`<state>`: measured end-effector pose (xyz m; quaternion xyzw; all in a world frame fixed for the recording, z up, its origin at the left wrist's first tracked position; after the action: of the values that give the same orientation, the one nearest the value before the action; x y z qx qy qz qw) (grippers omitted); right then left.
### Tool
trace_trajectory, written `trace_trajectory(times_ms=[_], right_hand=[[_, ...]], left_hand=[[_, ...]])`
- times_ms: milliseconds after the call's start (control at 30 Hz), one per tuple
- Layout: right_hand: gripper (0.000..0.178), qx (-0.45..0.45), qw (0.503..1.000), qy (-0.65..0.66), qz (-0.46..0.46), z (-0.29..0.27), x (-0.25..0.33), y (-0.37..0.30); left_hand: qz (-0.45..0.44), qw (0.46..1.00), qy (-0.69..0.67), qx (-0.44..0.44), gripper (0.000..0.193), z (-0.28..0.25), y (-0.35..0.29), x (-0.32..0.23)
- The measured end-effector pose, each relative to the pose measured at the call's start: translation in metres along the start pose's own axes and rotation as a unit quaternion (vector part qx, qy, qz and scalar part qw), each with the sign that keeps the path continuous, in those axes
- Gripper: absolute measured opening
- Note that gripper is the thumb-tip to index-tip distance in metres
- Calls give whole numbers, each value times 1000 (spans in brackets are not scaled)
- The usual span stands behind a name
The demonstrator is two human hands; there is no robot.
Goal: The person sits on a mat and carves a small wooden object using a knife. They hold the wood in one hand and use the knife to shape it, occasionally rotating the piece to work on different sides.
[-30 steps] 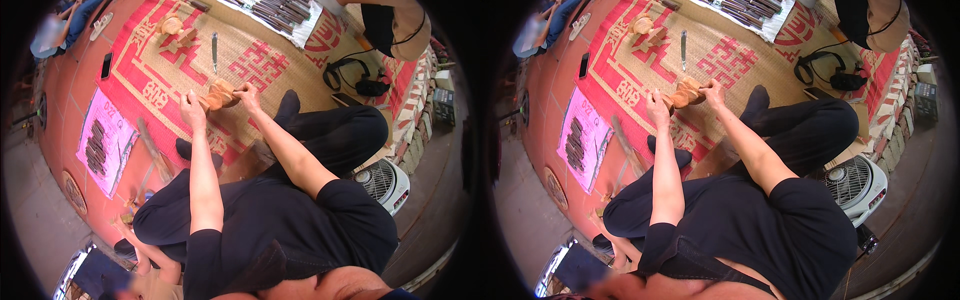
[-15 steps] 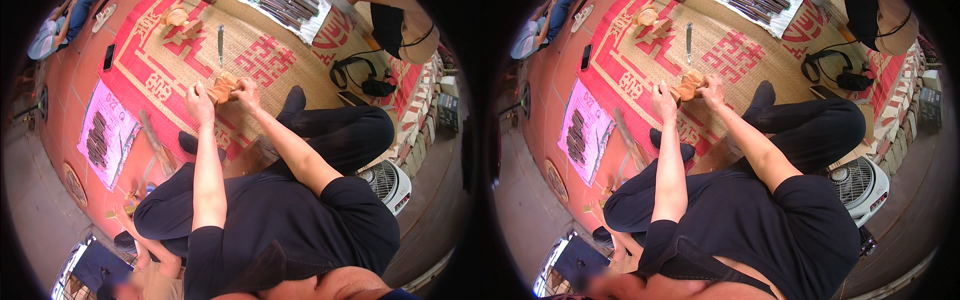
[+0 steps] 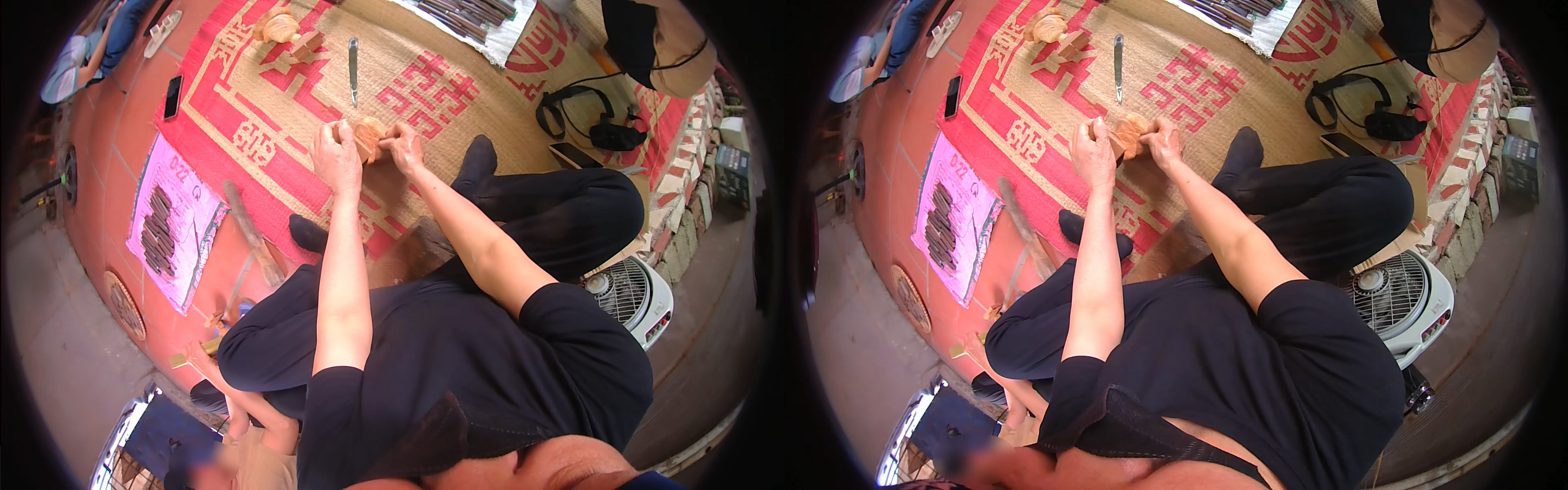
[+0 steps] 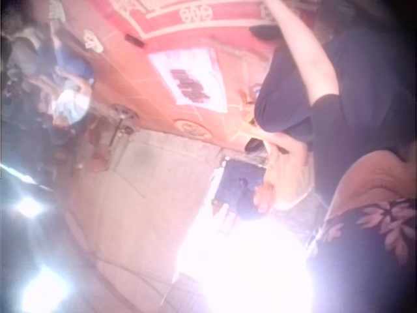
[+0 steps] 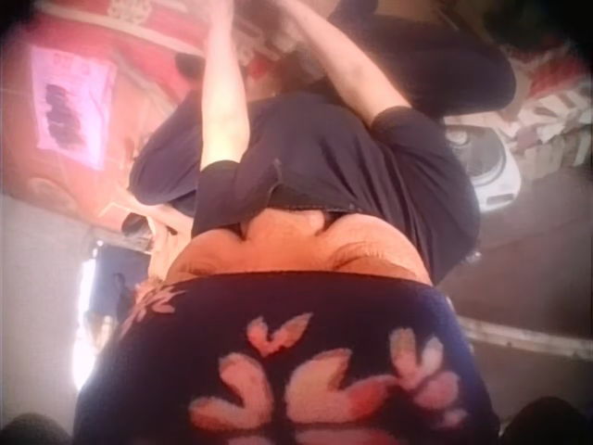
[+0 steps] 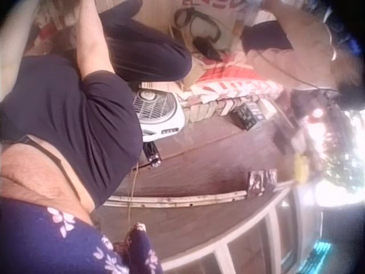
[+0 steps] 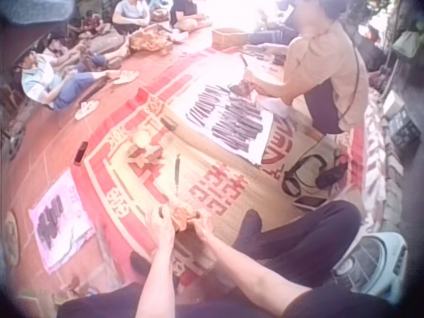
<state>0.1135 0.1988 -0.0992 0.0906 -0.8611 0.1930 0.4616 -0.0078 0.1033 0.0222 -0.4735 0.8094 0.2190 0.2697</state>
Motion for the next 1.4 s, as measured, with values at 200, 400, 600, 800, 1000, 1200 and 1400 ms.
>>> trace_trajectory(times_ms=[200,400,600,800,1000,1200,1400], right_hand=[[22,52,998,25,30,0,-2,4],[23,24,993,106,40,18,-21,6],[26,-26,996,80,30,13,-19,9],[23,-59,993,16,105,10,-31,23],[27,-14,991,122,-51,22,-4,9],[27,11,987,109,118,27,-12,25],[30,51,982,168,66,38,-16,16]], left_hand=[[1,1000,-20,7,29,3,1,6],[21,1000,-4,-3,27,2,-3,-5],[-7,1000,-30,1,26,-2,-3,9],[6,999,-40,7,26,-7,-6,18],[-15,997,-74,-7,26,-13,-7,22],[-3,997,-70,-16,26,-15,-6,29],[-8,997,-72,-5,25,-15,-8,22]])
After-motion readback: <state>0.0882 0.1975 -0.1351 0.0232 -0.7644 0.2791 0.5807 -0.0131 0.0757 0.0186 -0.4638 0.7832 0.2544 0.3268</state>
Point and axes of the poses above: each hand's wrist, its own y-axis towards the middle knuckle, its own z-axis out of the palm, x = y × z, the point moved 5 cm from there along y, towards the middle knuckle, and after that the axes turned 2 degrees about -z, right-handed, at the moved point
